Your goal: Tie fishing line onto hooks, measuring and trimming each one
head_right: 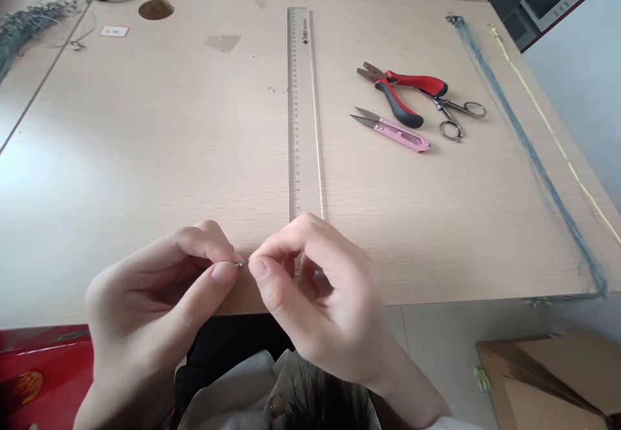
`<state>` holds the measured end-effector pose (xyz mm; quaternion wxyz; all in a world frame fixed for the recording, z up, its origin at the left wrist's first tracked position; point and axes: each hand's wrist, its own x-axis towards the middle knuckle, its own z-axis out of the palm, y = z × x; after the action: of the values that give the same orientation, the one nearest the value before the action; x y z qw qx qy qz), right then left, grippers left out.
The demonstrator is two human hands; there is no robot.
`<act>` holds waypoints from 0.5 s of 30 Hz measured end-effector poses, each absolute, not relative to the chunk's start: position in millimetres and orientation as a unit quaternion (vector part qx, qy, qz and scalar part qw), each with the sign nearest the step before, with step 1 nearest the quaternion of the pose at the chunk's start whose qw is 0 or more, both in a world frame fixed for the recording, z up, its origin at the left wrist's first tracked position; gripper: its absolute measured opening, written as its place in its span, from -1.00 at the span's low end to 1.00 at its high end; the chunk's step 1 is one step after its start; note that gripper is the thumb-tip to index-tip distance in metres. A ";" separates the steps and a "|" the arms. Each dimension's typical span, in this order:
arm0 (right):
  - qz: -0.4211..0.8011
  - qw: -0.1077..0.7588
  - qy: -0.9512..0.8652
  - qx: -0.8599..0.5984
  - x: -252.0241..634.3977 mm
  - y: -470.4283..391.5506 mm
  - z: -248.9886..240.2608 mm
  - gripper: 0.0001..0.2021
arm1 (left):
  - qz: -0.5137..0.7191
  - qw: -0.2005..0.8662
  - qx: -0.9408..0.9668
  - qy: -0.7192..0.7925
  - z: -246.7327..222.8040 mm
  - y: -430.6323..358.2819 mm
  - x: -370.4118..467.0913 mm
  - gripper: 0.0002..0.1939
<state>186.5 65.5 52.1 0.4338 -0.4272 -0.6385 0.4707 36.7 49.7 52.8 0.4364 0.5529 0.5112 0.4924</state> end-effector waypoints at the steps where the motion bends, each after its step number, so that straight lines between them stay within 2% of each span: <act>1: 0.467 0.437 -0.640 -0.426 186.5 65.3 51.9 -0.87 | 0.493 0.435 0.553 0.511 52.9 49.9 36.9 -0.85; 15: 0.434 0.450 -0.663 -0.412 186.6 66.6 50.8 -0.91 | 0.503 0.437 0.535 0.520 53.7 47.3 36.0 -0.85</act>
<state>186.6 66.6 50.8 0.4499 -0.4125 -0.6630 0.4335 36.0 47.3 53.7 0.4373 0.5346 0.5196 0.5030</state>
